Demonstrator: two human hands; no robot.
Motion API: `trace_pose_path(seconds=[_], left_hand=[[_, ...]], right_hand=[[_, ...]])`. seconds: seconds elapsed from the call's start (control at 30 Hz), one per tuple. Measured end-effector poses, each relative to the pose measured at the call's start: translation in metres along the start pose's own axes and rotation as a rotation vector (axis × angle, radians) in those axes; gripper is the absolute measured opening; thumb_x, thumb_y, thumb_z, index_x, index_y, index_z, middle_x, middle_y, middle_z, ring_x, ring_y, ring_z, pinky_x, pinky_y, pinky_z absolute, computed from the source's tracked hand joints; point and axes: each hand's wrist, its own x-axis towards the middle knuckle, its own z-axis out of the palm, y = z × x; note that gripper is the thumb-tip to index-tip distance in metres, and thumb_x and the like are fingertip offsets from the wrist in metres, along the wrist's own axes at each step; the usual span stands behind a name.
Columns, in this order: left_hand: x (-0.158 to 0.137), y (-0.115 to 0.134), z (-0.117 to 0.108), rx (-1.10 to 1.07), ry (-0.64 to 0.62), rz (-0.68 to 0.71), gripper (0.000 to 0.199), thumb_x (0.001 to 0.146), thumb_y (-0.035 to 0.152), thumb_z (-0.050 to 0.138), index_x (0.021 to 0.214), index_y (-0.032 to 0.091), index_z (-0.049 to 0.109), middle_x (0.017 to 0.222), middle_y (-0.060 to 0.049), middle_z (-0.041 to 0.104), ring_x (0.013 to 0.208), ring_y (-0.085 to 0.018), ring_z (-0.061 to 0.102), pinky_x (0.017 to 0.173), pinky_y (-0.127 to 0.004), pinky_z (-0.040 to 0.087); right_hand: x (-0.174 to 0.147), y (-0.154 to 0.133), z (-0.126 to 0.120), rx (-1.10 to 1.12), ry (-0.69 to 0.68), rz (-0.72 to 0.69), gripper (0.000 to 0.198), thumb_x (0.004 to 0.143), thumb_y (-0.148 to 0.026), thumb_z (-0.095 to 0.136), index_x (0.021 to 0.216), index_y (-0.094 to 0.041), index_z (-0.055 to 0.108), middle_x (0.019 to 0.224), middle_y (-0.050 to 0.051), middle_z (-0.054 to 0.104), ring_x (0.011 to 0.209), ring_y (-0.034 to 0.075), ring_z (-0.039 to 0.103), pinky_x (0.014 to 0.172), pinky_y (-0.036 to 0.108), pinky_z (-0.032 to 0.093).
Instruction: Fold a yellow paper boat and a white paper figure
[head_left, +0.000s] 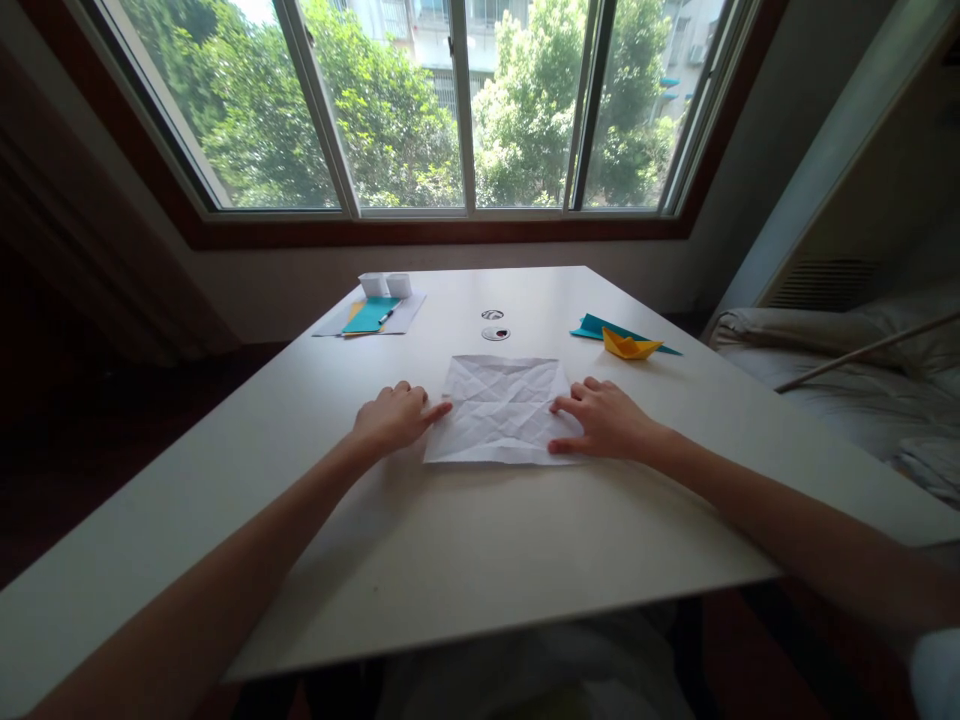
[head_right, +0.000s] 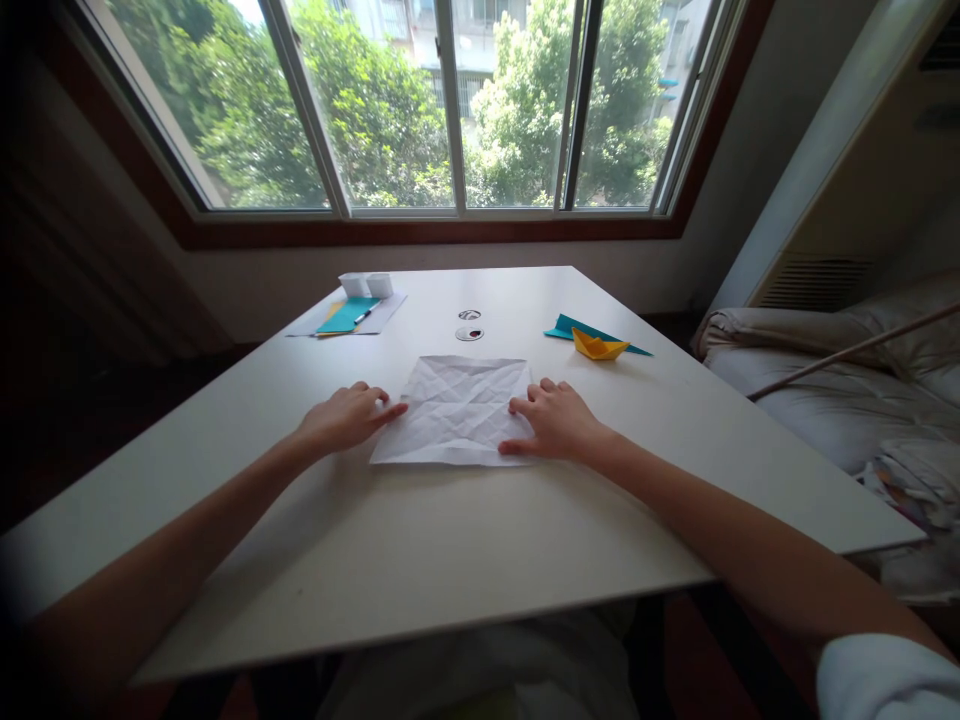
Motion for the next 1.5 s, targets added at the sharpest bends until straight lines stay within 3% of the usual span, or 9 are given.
trace_pose_path(seconds=[0.2, 0.33, 0.47, 0.57, 0.67, 0.87, 0.97, 1.07, 1.5], left_hand=[[-0.004, 0.008, 0.001, -0.807, -0.096, 0.062, 0.049, 0.062, 0.052, 0.066, 0.091, 0.014, 0.063, 0.093, -0.01, 0.066, 0.085, -0.027, 0.06, 0.07, -0.034, 0.047], [-0.012, 0.018, 0.002, -1.352, -0.205, 0.01, 0.05, 0.055, 0.033, 0.077, 0.097, 0.014, 0.06, 0.093, -0.009, 0.067, 0.082, -0.023, 0.062, 0.07, -0.032, 0.051], [-0.015, 0.023, 0.003, -1.597, -0.227, -0.084, 0.042, 0.056, 0.024, 0.078, 0.092, 0.013, 0.059, 0.081, -0.007, 0.067, 0.065, -0.018, 0.063, 0.062, -0.03, 0.053], [-0.017, 0.026, 0.002, -1.669, -0.193, -0.066, 0.041, 0.059, 0.021, 0.077, 0.094, 0.014, 0.057, 0.08, -0.006, 0.067, 0.063, -0.017, 0.063, 0.059, -0.028, 0.054], [-0.019, 0.031, 0.001, -1.689, -0.12, 0.01, 0.059, 0.06, 0.021, 0.076, 0.113, 0.02, 0.05, 0.088, -0.005, 0.066, 0.064, -0.017, 0.064, 0.056, -0.027, 0.055], [-0.022, 0.031, 0.001, -1.646, 0.0, 0.189, 0.101, 0.065, 0.024, 0.074, 0.138, 0.042, 0.006, 0.075, 0.004, 0.067, 0.053, -0.012, 0.061, 0.049, -0.023, 0.052], [-0.021, 0.028, 0.003, -1.57, -0.11, 0.2, 0.077, 0.063, 0.026, 0.074, 0.131, 0.032, 0.039, 0.083, -0.001, 0.069, 0.063, -0.014, 0.063, 0.055, -0.023, 0.052], [-0.018, 0.028, 0.006, -1.51, -0.136, 0.104, 0.043, 0.059, 0.028, 0.076, 0.1, 0.018, 0.067, 0.092, -0.007, 0.069, 0.069, -0.016, 0.063, 0.06, -0.025, 0.051], [-0.017, 0.035, 0.008, -1.583, 0.022, 0.046, 0.044, 0.054, 0.027, 0.08, 0.096, 0.019, 0.069, 0.086, -0.004, 0.07, 0.068, -0.014, 0.062, 0.066, -0.027, 0.05]], right_hand=[[-0.004, -0.014, 0.001, 0.129, 0.0, -0.067, 0.066, 0.066, -0.075, 0.044, 0.108, -0.025, 0.057, 0.094, 0.011, 0.057, 0.091, 0.027, 0.051, 0.079, 0.04, 0.039], [0.0, -0.002, 0.006, 0.274, 0.066, 0.127, 0.057, 0.079, -0.06, 0.041, 0.125, -0.026, 0.043, 0.1, 0.011, 0.056, 0.089, 0.025, 0.053, 0.078, 0.04, 0.041], [0.003, 0.017, 0.009, 0.568, 0.098, 0.317, 0.065, 0.083, -0.049, 0.044, 0.139, -0.031, 0.016, 0.091, 0.006, 0.06, 0.076, 0.02, 0.057, 0.072, 0.036, 0.044], [0.005, 0.022, 0.008, 0.952, 0.057, 0.26, 0.067, 0.081, -0.046, 0.05, 0.138, -0.032, 0.018, 0.073, -0.001, 0.06, 0.064, 0.015, 0.056, 0.062, 0.03, 0.045], [0.007, 0.017, 0.008, 1.294, 0.077, 0.186, 0.056, 0.074, -0.043, 0.06, 0.125, -0.027, 0.044, 0.069, -0.002, 0.06, 0.063, 0.013, 0.056, 0.059, 0.027, 0.046], [0.011, 0.013, 0.009, 1.668, 0.227, 0.322, 0.021, 0.062, -0.032, 0.072, 0.079, -0.02, 0.067, 0.078, -0.001, 0.063, 0.071, 0.01, 0.057, 0.066, 0.024, 0.047], [0.01, 0.014, 0.007, 1.687, 0.193, 0.341, 0.023, 0.061, -0.031, 0.073, 0.082, -0.021, 0.068, 0.077, -0.002, 0.064, 0.069, 0.01, 0.057, 0.064, 0.024, 0.048], [0.009, 0.014, 0.005, 1.659, 0.142, 0.316, 0.032, 0.06, -0.029, 0.075, 0.09, -0.022, 0.067, 0.082, 0.0, 0.065, 0.071, 0.012, 0.059, 0.067, 0.028, 0.05], [0.008, 0.012, 0.011, 1.591, 0.274, 0.242, 0.036, 0.058, -0.029, 0.076, 0.093, -0.022, 0.069, 0.094, 0.002, 0.067, 0.081, 0.014, 0.059, 0.077, 0.032, 0.049]])
